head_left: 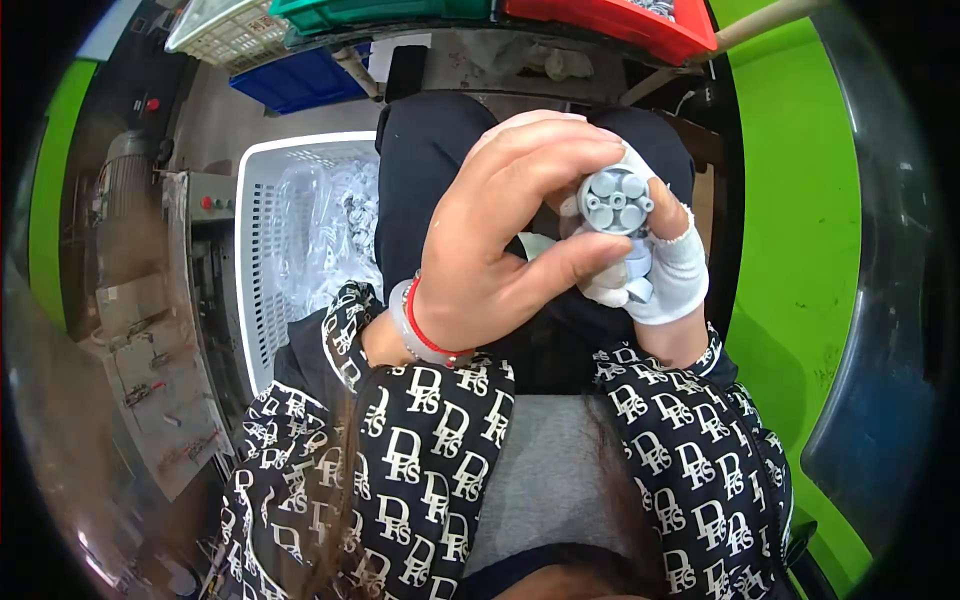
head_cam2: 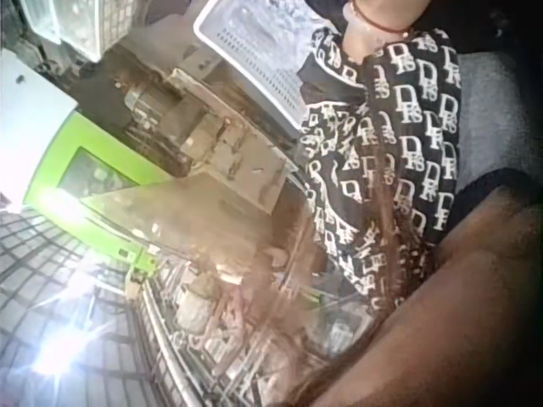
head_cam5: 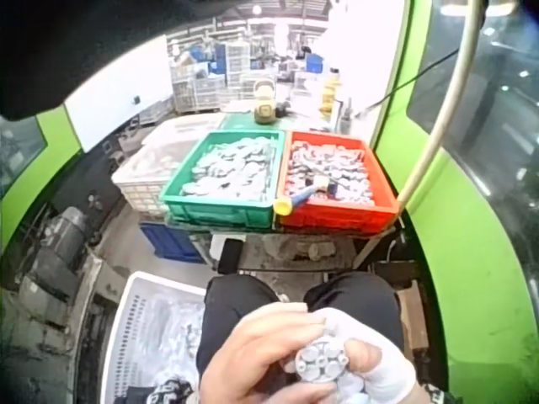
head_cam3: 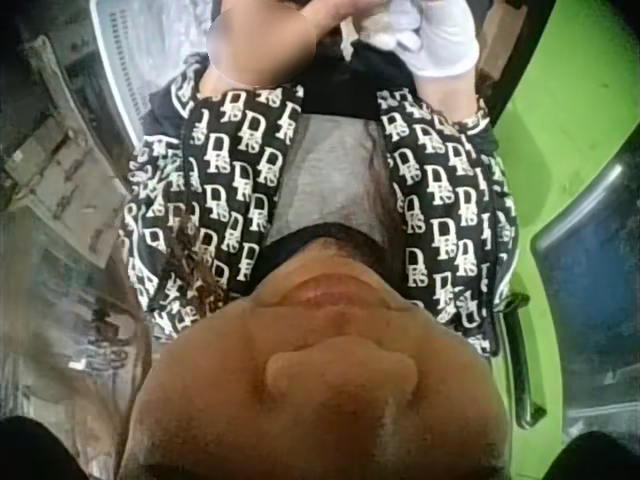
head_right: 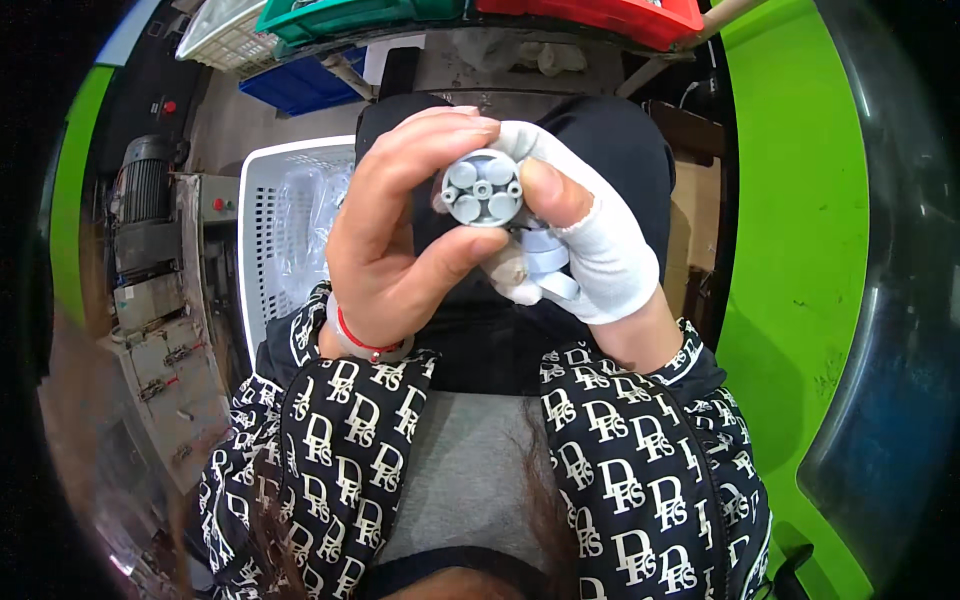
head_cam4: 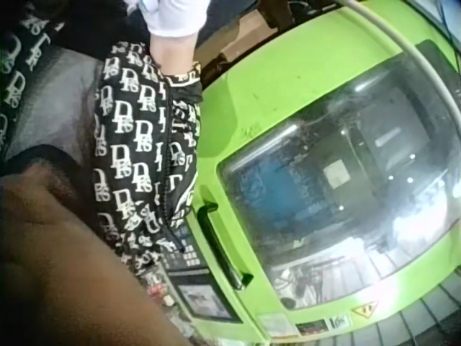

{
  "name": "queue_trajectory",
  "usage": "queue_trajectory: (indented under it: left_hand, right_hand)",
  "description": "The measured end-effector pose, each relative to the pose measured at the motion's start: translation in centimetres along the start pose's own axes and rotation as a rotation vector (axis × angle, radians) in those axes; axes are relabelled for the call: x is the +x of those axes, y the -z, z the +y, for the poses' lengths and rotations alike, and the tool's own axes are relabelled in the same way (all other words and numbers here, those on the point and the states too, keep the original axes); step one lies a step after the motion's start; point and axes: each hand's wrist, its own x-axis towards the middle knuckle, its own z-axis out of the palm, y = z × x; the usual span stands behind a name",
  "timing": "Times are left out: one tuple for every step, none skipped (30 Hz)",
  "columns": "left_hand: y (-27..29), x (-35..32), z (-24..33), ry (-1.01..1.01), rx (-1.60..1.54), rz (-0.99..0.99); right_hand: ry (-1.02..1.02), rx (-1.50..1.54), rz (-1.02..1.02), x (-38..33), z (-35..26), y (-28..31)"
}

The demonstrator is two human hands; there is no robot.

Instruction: Manually assembling plastic components, bagging large quantities, and folding protective cloths.

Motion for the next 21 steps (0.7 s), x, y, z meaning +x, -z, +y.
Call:
queue_trajectory:
  left_hand:
    - [-0.1, -0.1, 0.0, 0.000, 0.000, 0.001]
    - [-0.2, -0.2, 0.0, 0.024, -0.043, 0.040]
    - [-0.3, -0.3, 0.0, 0.049, -0.082, 0.082]
    - [-0.1, -0.5, 0.2, 0.049, -0.078, 0.085]
    - [0.2, -0.6, 0.4, 0.080, -0.086, 0.062]
    - [0.4, -0.8, 0.5, 0.110, -0.098, 0.037]
    - [0.4, -1.0, 0.5, 0.162, -0.082, 0.050]
    - [0.5, -1.1, 0.4, 0.163, -0.083, 0.050]
    - [0.6, -0.9, 0.5, 0.096, 0.043, 0.043]
    - [0.7, -0.8, 0.6, 0.027, 0.168, 0.036]
    - [0.8, -0.8, 0.6, 0.033, 0.168, 0.030]
    - [1.0, -0.9, 0.8, 0.009, 0.253, 0.028]
    - [1.1, -0.9, 0.9, -0.015, 0.338, 0.026]
    - [1.2, -0.8, 1.2, -0.012, 0.336, 0.025]
    - [1.2, -0.6, 1.5, -0.015, 0.382, 0.011]
    - [1.2, -0.6, 1.6, -0.018, 0.427, -0.004]
    - [1.2, -0.7, 1.4, -0.016, 0.425, -0.004]
    - [1.1, -0.9, 1.2, -0.049, 0.441, 0.013]
    - [1.1, -1.0, 1.0, -0.083, 0.458, 0.030]
    - [1.1, -1.1, 1.0, -0.079, 0.456, 0.030]
    - [1.2, -1.0, 1.0, -0.071, 0.456, 0.016]
  right_hand:
    - [0.022, -0.042, 0.038, -0.2, -0.2, -0.3]
    - [0.022, -0.043, 0.038, -0.3, -0.3, -0.7]
    - [0.072, -0.070, 0.097, -0.3, -0.3, -1.1]
    - [0.123, -0.098, 0.156, -0.3, -0.2, -1.3]
    - [0.201, -0.222, 0.202, -0.5, -0.1, -0.9]
    - [0.288, -0.396, 0.247, -0.7, -0.3, -1.2]
    - [0.383, -0.525, 0.301, -0.8, -0.2, -1.3]
    - [0.478, -0.655, 0.355, -1.0, -0.1, -1.4]
    - [0.441, -0.717, 0.393, -1.3, -0.6, -1.9]
    - [0.437, -0.711, 0.398, -1.4, -0.8, -2.2]
    - [0.415, -0.739, 0.365, -1.5, -0.9, -2.3]
    - [0.394, -0.773, 0.329, -1.6, -1.0, -2.6]
    - [0.347, -0.784, 0.360, -1.6, -1.3, -3.0]
    - [0.344, -0.785, 0.361, -1.5, -1.2, -2.9]
    - [0.395, -0.835, 0.332, -1.3, -1.0, -2.4]
    - [0.446, -0.885, 0.303, -1.3, -0.9, -2.2]
    - [0.443, -0.886, 0.304, -1.3, -1.0, -2.2]
    - [0.437, -0.898, 0.306, -1.3, -1.0, -2.1]
    - [0.430, -0.911, 0.307, -1.2, -1.0, -2.1]
    - [0.427, -0.912, 0.308, -1.2, -1.0, -2.1]
    - [0.430, -0.920, 0.303, -1.3, -1.1, -2.1]
